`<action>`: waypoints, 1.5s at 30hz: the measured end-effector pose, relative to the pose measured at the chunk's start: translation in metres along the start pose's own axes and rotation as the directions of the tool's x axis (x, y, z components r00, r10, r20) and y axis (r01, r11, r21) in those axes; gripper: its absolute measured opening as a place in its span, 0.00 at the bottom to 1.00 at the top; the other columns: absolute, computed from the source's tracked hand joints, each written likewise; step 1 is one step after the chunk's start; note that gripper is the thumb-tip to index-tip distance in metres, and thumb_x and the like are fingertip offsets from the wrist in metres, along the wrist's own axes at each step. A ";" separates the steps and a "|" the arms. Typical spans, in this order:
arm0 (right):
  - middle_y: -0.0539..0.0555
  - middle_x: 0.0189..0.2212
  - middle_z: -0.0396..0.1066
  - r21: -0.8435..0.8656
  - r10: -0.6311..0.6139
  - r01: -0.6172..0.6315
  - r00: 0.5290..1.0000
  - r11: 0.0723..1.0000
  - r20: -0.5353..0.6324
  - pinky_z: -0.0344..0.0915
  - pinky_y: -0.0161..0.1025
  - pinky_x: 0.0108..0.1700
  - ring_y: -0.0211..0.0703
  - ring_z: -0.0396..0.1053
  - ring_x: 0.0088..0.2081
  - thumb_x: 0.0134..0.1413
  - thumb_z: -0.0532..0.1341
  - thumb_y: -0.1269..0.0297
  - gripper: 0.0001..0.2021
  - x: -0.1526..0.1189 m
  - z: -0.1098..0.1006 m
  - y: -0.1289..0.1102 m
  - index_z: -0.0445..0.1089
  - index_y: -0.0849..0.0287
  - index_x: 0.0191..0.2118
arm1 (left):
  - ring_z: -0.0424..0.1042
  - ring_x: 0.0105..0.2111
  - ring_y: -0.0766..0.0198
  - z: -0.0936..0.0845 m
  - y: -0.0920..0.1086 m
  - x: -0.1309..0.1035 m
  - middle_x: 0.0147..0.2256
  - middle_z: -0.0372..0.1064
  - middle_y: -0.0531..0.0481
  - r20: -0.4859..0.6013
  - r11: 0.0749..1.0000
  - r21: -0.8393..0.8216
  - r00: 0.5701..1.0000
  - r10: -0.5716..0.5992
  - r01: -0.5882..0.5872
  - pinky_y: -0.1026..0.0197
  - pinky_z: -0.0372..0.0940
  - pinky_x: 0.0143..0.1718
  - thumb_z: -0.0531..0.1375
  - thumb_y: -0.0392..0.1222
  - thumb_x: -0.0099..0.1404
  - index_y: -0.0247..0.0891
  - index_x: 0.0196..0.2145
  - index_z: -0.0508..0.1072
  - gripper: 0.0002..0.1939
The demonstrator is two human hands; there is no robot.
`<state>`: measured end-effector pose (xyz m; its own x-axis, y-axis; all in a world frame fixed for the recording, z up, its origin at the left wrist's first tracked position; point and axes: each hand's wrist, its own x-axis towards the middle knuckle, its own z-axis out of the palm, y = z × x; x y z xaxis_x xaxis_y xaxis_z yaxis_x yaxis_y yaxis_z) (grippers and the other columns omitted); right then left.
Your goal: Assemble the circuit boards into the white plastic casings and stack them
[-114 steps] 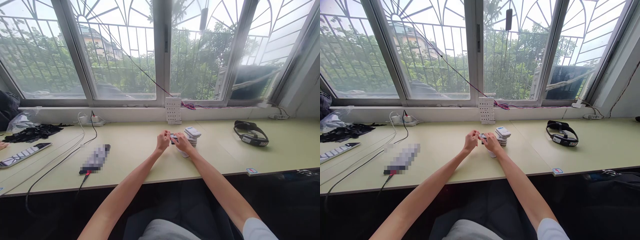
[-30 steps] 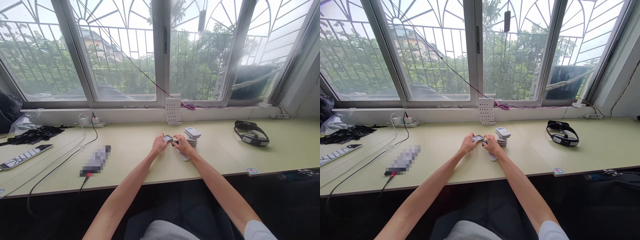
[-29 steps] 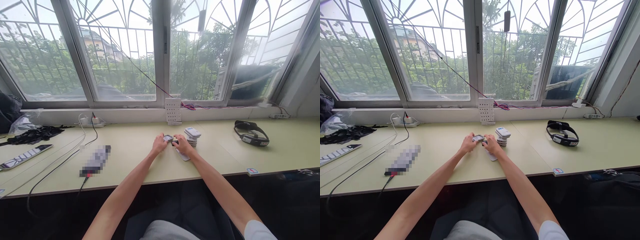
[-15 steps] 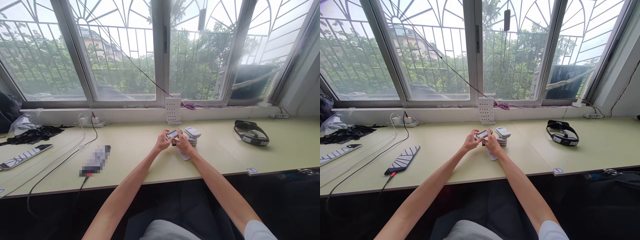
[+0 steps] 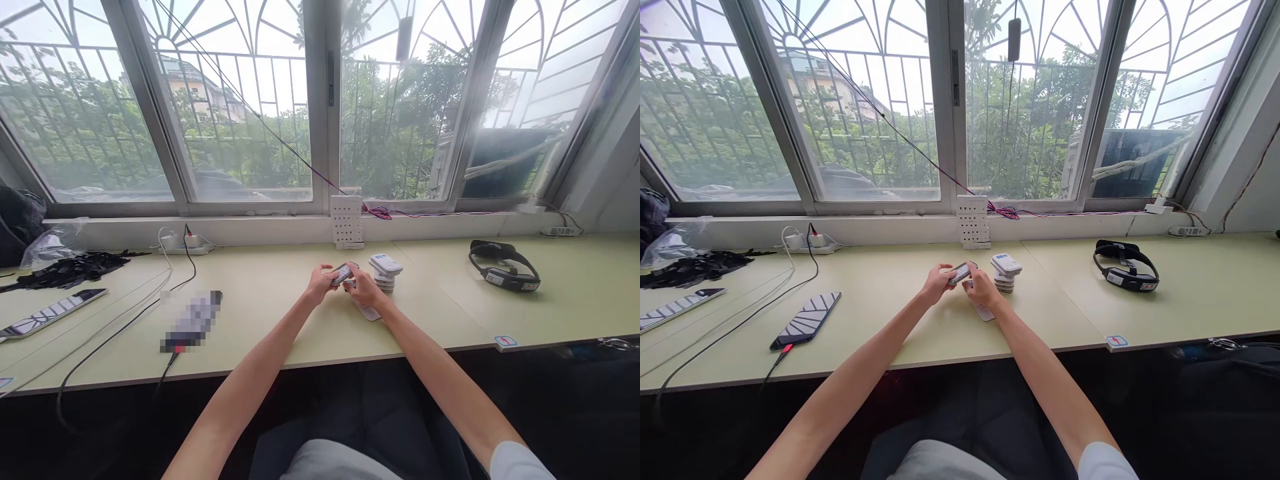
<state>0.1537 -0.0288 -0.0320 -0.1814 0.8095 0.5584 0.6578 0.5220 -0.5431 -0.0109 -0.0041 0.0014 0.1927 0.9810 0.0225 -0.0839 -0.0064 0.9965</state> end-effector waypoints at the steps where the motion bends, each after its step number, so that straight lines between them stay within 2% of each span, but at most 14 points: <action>1: 0.58 0.42 0.74 -0.002 0.004 -0.004 1.000 1.000 -0.010 0.67 0.41 0.44 0.47 0.71 0.42 0.56 0.59 0.69 0.31 0.000 0.000 -0.001 0.56 0.59 0.65 | 0.64 0.18 0.69 0.001 0.001 0.000 0.27 0.72 0.46 -0.034 1.000 0.006 0.999 0.011 -0.011 0.62 0.61 0.24 0.65 0.34 0.59 0.31 0.51 0.63 0.24; 5: 0.56 0.39 0.74 -0.051 0.092 -0.099 0.989 0.994 -0.111 0.65 0.38 0.40 0.43 0.71 0.36 0.57 0.57 0.71 0.30 0.001 -0.003 -0.002 0.55 0.60 0.65 | 0.67 0.20 0.68 0.001 0.002 0.002 0.31 0.71 0.45 -0.184 0.997 -0.011 0.980 0.076 -0.080 0.64 0.58 0.21 0.63 0.33 0.59 0.33 0.48 0.65 0.19; 7: 0.57 0.37 0.75 -0.122 0.159 -0.174 0.980 0.977 -0.122 0.63 0.36 0.38 0.43 0.71 0.36 0.58 0.55 0.72 0.25 0.000 -0.006 -0.004 0.60 0.63 0.62 | 0.69 0.23 0.67 0.000 0.003 0.004 0.32 0.72 0.44 -0.238 0.995 -0.045 0.968 0.079 -0.092 0.65 0.58 0.21 0.63 0.33 0.59 0.34 0.46 0.66 0.17; 11: 0.60 0.35 0.76 -0.303 0.302 -0.292 0.953 0.907 -0.017 0.58 0.36 0.35 0.46 0.71 0.37 0.58 0.56 0.72 0.13 0.000 -0.009 -0.010 0.74 0.62 0.46 | 0.68 0.23 0.68 -0.002 0.002 0.007 0.32 0.72 0.44 -0.263 0.988 -0.136 0.964 0.032 -0.070 0.65 0.58 0.21 0.62 0.34 0.61 0.34 0.44 0.67 0.14; 14: 0.59 0.35 0.77 -0.352 0.346 -0.303 0.936 0.885 0.063 0.56 0.36 0.34 0.46 0.71 0.37 0.58 0.57 0.70 0.12 0.000 -0.008 -0.012 0.76 0.60 0.44 | 0.67 0.22 0.69 -0.002 0.002 0.008 0.31 0.71 0.45 -0.255 0.981 -0.181 0.967 0.016 -0.064 0.65 0.58 0.21 0.61 0.34 0.63 0.34 0.43 0.66 0.11; 19: 0.57 0.34 0.77 -0.340 0.323 -0.274 0.941 0.899 0.095 0.56 0.35 0.35 0.44 0.71 0.36 0.58 0.59 0.69 0.10 0.001 -0.006 -0.010 0.75 0.60 0.44 | 0.65 0.20 0.70 -0.001 0.003 0.008 0.30 0.70 0.46 -0.266 0.977 -0.200 0.964 0.024 -0.080 0.66 0.56 0.19 0.60 0.35 0.65 0.35 0.41 0.66 0.07; 27: 0.56 0.34 0.75 -0.298 0.286 -0.238 0.950 0.924 0.126 0.57 0.35 0.37 0.43 0.69 0.37 0.57 0.59 0.69 0.11 -0.001 -0.007 -0.010 0.73 0.61 0.45 | 0.65 0.19 0.70 0.001 0.007 0.003 0.28 0.70 0.47 -0.271 0.976 -0.203 0.962 0.023 -0.080 0.66 0.55 0.18 0.59 0.35 0.66 0.34 0.42 0.66 0.07; 34: 0.55 0.39 0.72 -0.244 0.240 -0.198 0.958 0.949 0.156 0.60 0.34 0.40 0.41 0.69 0.38 0.55 0.62 0.66 0.08 -0.002 -0.006 -0.009 0.73 0.56 0.42 | 0.64 0.19 0.70 0.001 0.005 0.005 0.28 0.70 0.47 -0.260 0.975 -0.204 0.965 0.030 -0.086 0.66 0.55 0.18 0.59 0.36 0.66 0.35 0.41 0.66 0.07; 45: 0.55 0.40 0.71 -0.253 0.250 -0.206 0.956 0.945 0.154 0.60 0.35 0.40 0.42 0.68 0.40 0.54 0.64 0.65 0.07 -0.002 -0.004 -0.015 0.71 0.58 0.40 | 0.65 0.20 0.69 -0.001 0.000 0.009 0.29 0.70 0.46 -0.250 0.976 -0.203 0.968 0.024 -0.076 0.66 0.55 0.19 0.63 0.39 0.64 0.35 0.42 0.66 0.11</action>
<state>0.1469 -0.0388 -0.0227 -0.1221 0.9457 0.3013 0.8444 0.2585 -0.4693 -0.0097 0.0048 0.0019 -0.0601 0.9979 0.0250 -0.2955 -0.0417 0.9544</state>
